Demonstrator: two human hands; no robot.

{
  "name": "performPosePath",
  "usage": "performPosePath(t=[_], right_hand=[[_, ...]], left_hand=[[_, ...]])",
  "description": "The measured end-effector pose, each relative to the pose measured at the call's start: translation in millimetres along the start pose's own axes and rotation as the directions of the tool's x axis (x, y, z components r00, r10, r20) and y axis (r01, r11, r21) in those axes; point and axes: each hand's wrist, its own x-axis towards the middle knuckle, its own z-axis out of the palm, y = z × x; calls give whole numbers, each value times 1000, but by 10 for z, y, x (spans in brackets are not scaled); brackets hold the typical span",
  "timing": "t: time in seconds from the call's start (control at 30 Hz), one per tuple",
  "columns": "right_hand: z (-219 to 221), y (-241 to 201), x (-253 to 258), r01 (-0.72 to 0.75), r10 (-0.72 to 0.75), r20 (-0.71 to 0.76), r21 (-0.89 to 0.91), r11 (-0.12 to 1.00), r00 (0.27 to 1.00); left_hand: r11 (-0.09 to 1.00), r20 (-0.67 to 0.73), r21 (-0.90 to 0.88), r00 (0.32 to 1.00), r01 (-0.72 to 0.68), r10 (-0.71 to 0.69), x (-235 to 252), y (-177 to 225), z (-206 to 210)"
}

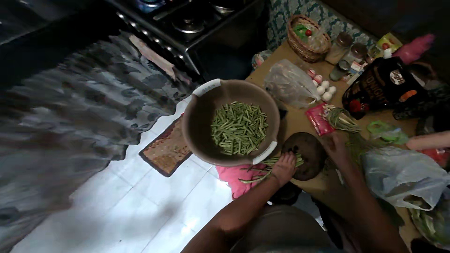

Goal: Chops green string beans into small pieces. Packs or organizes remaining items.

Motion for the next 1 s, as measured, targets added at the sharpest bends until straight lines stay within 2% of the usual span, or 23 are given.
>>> performPosePath(t=[0.07, 0.13, 0.23, 0.33, 0.47, 0.57, 0.63, 0.73, 0.9, 1.0], right_hand=[[-43, 563, -353, -228, 231, 18, -94, 969, 973], [29, 1015, -680, -329, 334, 7, -162, 930, 942], [223, 1277, -1045, -322, 324, -4, -116, 940, 946], [438, 1467, -1133, -289, 281, -86, -99, 952, 956], [418, 1341, -1186, -265, 259, -120, -29, 964, 958], [310, 1078, -1286, -260, 261, -181, 31, 965, 948], [274, 808, -1313, -249, 259, -145, 84, 965, 955], [369, 537, -1231, -261, 266, -15, 144, 954, 964], [545, 247, -1159, -239, 238, 44, 37, 970, 970], [597, 178, -1176, -225, 223, 35, 39, 974, 974]], left_hand=[[1000, 21, 10, 1000, 5, -5, 29, 20, -32], [999, 39, 33, 999, 14, -15, 74, 58, -54], [998, 66, 60, 998, 8, -12, 187, 115, -91], [998, 73, 62, 997, -30, 26, 373, 173, -116], [996, 110, 60, 992, -73, 66, 578, 231, -196], [991, 94, 102, 993, -83, 73, 615, 237, -185], [992, 72, 106, 996, -64, 57, 592, 255, -184], [993, 47, 107, 998, -51, 46, 565, 289, -175], [992, 20, 118, 999, -47, 45, 549, 301, -151], [991, 25, 121, 999, -49, 47, 553, 300, -131]])
